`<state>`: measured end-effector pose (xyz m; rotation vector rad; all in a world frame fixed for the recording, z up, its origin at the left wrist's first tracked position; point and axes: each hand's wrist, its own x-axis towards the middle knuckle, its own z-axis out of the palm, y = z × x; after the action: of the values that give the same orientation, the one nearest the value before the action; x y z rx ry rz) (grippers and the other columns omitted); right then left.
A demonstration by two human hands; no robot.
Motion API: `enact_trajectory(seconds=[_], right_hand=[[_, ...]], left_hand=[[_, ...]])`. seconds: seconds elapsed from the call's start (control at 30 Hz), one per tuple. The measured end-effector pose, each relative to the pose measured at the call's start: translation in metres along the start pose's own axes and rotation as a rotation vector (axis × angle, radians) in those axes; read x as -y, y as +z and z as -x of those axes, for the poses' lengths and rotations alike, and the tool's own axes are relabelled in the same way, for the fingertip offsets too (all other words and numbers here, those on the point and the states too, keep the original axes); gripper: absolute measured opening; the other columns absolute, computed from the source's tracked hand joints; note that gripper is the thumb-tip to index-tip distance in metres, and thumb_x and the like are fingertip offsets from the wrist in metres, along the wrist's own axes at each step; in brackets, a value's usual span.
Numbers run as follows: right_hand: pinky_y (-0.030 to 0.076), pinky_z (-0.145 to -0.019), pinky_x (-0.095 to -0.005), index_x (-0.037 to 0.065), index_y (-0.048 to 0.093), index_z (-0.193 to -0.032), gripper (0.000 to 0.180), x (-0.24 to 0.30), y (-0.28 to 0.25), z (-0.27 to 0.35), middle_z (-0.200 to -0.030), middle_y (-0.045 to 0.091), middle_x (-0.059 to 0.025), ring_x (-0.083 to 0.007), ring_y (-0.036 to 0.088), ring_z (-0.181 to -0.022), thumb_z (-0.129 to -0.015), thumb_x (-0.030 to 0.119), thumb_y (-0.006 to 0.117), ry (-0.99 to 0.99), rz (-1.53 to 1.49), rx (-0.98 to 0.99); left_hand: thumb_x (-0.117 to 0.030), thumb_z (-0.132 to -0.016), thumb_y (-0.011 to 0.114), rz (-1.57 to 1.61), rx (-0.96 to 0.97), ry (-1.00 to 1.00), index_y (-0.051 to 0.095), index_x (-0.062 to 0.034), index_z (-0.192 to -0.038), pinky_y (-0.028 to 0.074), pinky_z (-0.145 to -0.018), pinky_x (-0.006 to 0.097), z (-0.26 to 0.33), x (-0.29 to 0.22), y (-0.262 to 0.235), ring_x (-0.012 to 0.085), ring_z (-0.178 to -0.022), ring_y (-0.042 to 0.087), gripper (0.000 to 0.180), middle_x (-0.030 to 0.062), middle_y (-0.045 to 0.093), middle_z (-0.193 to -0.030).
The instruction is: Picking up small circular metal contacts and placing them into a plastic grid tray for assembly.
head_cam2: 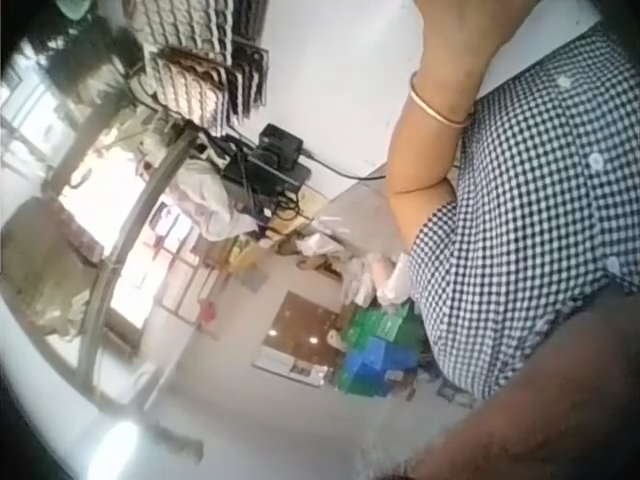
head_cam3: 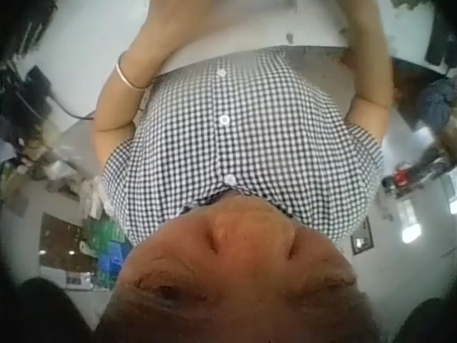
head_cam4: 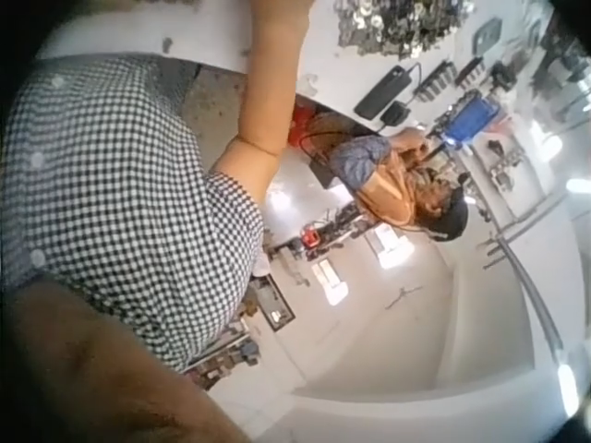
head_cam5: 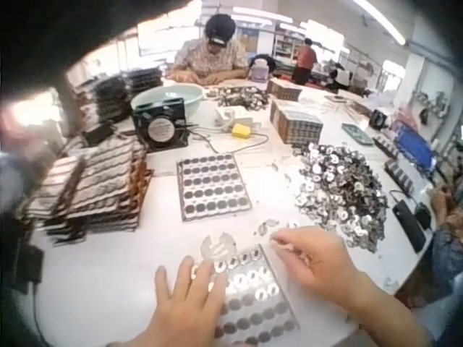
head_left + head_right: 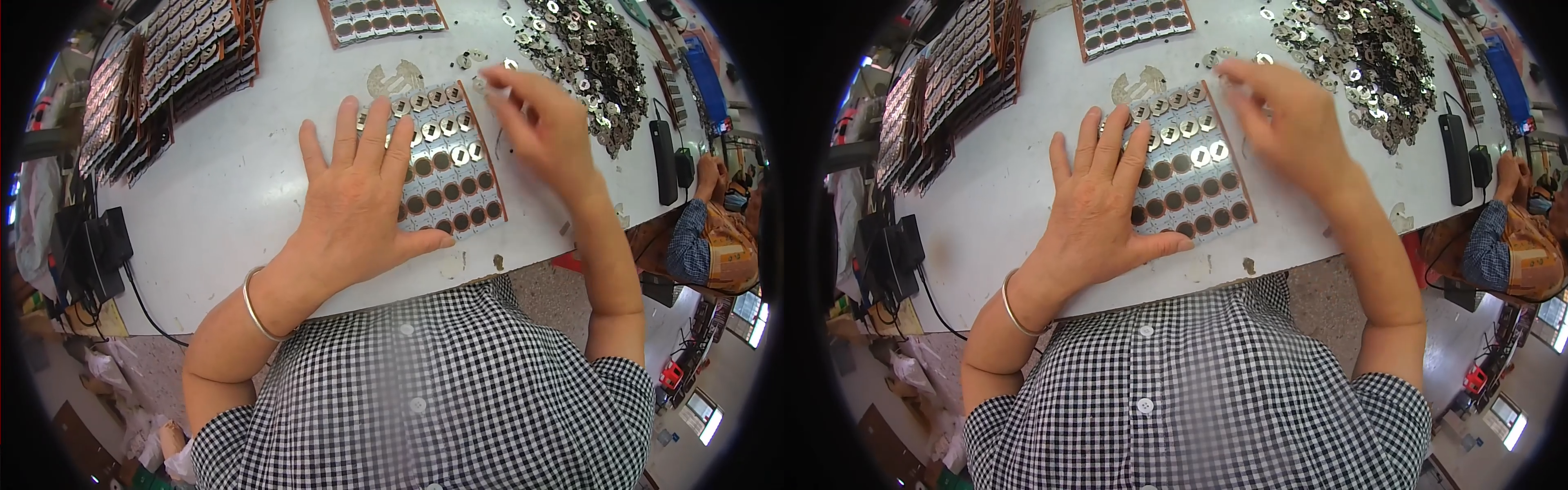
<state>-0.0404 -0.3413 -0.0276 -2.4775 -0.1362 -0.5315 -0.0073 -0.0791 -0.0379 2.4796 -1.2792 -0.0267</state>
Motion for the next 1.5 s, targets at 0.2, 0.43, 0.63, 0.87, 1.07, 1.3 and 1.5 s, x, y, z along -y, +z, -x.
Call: enact_trajectory(seconds=[0.2,0.43,0.63,0.87,1.07,1.3,1.5], right_hand=[[0.054,-0.074,-0.0286,0.005,0.073,-0.117,0.024,-0.031,0.000,-0.016,-0.105,0.071,-0.0067,-0.0187,0.068,-0.082,-0.093,0.007,0.071,-0.106,0.109,0.180],[0.056,-0.076,-0.0306,0.006,0.073,-0.115,0.022,-0.030,-0.003,-0.016,-0.104,0.071,-0.0107,-0.0233,0.071,-0.087,-0.095,0.003,0.067,-0.109,0.148,0.099],[0.057,-0.082,-0.0340,0.004,0.072,-0.114,0.025,-0.014,0.010,-0.016,-0.108,0.070,-0.0121,-0.0293,0.070,-0.093,-0.092,-0.002,0.064,-0.173,0.143,0.179],[0.057,-0.085,-0.0382,0.007,0.072,-0.109,0.022,-0.029,-0.006,-0.008,-0.107,0.071,-0.0100,-0.0296,0.069,-0.097,-0.089,0.000,0.065,-0.179,0.158,0.079],[0.056,-0.079,-0.0325,0.004,0.073,-0.110,0.017,-0.017,-0.004,-0.007,-0.111,0.071,-0.0111,-0.0234,0.070,-0.089,-0.094,0.002,0.068,-0.081,0.120,0.164],[0.051,-0.066,-0.0241,0.002,0.071,-0.107,0.012,-0.015,0.005,-0.007,-0.090,0.069,-0.0019,-0.0083,0.064,-0.076,-0.097,0.007,0.067,-0.082,0.101,0.057],[0.046,-0.063,-0.0207,0.003,0.071,-0.109,0.013,0.048,0.000,0.009,-0.083,0.064,0.0039,-0.0030,0.054,-0.070,-0.102,0.010,0.062,0.467,-0.494,0.403]], left_hand=[[-0.072,-0.068,0.079,0.007,-0.004,-0.014,0.043,0.0081,-0.148,0.017,-0.113,0.073,-0.001,0.007,-0.001,0.0522,-0.147,0.028,0.119,0.0321,0.036,-0.156],[-0.071,-0.068,0.080,0.011,-0.019,-0.012,0.044,0.0085,-0.147,0.018,-0.113,0.073,-0.001,0.006,-0.003,0.0524,-0.147,0.029,0.118,0.0331,0.037,-0.155],[-0.069,-0.066,0.082,0.004,0.019,-0.022,0.045,0.0080,-0.147,0.019,-0.112,0.073,-0.002,0.005,-0.010,0.0519,-0.146,0.030,0.118,0.0321,0.038,-0.155],[-0.068,-0.065,0.082,-0.004,0.010,-0.013,0.045,0.0071,-0.147,0.020,-0.112,0.072,0.003,0.007,-0.009,0.0514,-0.145,0.031,0.117,0.0317,0.038,-0.154],[-0.069,-0.065,0.082,0.005,0.012,-0.018,0.045,0.0060,-0.147,0.019,-0.111,0.072,0.002,0.006,-0.009,0.0511,-0.146,0.031,0.117,0.0314,0.038,-0.154],[-0.070,-0.063,0.083,0.017,-0.011,-0.026,0.045,0.0054,-0.147,0.018,-0.110,0.075,0.003,0.007,-0.003,0.0514,-0.146,0.029,0.119,0.0310,0.038,-0.155],[-0.067,-0.062,0.085,0.021,-0.002,-0.042,0.044,0.0044,-0.148,0.018,-0.110,0.075,0.002,0.006,-0.005,0.0514,-0.147,0.029,0.119,0.0294,0.037,-0.156]])
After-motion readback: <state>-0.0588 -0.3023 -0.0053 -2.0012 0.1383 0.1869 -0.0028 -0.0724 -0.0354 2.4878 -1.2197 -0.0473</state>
